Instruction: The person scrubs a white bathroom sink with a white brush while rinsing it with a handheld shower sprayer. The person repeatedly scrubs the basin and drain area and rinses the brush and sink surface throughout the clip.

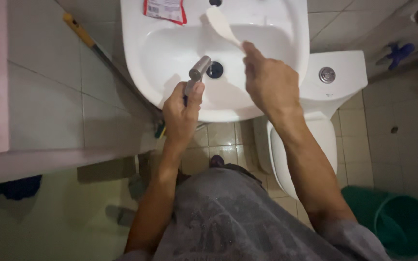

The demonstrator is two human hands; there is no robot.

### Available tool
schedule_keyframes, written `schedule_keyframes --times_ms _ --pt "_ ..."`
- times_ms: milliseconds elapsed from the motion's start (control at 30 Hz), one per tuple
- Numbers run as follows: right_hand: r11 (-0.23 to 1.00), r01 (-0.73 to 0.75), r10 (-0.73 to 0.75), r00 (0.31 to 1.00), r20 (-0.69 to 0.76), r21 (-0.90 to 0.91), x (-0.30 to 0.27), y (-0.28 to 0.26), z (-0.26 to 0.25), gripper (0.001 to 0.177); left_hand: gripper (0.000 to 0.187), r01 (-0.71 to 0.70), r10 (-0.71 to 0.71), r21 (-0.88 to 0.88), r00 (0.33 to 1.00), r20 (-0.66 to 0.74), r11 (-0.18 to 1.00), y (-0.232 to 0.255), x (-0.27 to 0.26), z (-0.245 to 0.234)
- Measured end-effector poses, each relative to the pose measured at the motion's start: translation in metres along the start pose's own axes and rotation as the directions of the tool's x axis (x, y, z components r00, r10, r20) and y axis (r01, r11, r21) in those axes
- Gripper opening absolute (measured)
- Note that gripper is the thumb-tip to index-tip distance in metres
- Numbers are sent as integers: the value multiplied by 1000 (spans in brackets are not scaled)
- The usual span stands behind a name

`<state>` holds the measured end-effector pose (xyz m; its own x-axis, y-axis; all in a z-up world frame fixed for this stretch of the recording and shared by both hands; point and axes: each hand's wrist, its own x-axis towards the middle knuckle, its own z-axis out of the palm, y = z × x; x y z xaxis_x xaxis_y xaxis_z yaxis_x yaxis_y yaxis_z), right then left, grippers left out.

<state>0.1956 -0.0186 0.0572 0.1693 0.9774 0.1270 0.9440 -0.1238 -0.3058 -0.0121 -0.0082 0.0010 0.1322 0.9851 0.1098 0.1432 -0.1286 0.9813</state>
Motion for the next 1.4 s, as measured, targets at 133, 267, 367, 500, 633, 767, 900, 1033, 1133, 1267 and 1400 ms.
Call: schedule_keyframes --times_ms 133,267,367,500,633,767,900,1033,1133,1267,1400 --pt "998 29 -19 983 -184 51 -20 22 6 42 43 28 -28 18 1000 -12 999 -2 2 3" --pt "995 -103 100 981 -164 -13 -31 36 11 37 45 -38 38 63 999 -11 997 -4 2 0" --pt "998 -67 60 967 -248 -21 -28 46 13 38 46 -15 15 49 1000 6 999 -4 1 0" --pt "992 -90 67 973 -219 -94 -10 48 21 36 44 2 -3 12 999 38 1000 -5 3 1" --pt "994 -75 56 975 -214 -85 7 50 29 36 44 -39 39 -21 999 34 999 -10 4 1" --pt "999 21 -30 964 -265 -37 12 46 31 41 48 -11 15 -90 999 36 996 -22 3 4" --pt "998 36 -27 985 -171 47 -8 28 14 37 59 -69 77 -238 997 25 969 -32 3 6" --pt "998 38 -37 999 -17 58 -21 9 -1 35 61 -64 75 -275 997 27 959 -32 -3 1" --pt "998 54 -56 994 96 31 -21 -1 4 36 48 -85 96 -194 994 49 977 -29 -1 0" --pt "986 166 -162 973 164 -12 -19 -9 23 35 29 -66 67 -20 996 59 998 -17 1 3" --pt "964 266 -257 940 225 -11 -6 -23 48 36 23 -38 36 92 999 20 995 -6 3 1"
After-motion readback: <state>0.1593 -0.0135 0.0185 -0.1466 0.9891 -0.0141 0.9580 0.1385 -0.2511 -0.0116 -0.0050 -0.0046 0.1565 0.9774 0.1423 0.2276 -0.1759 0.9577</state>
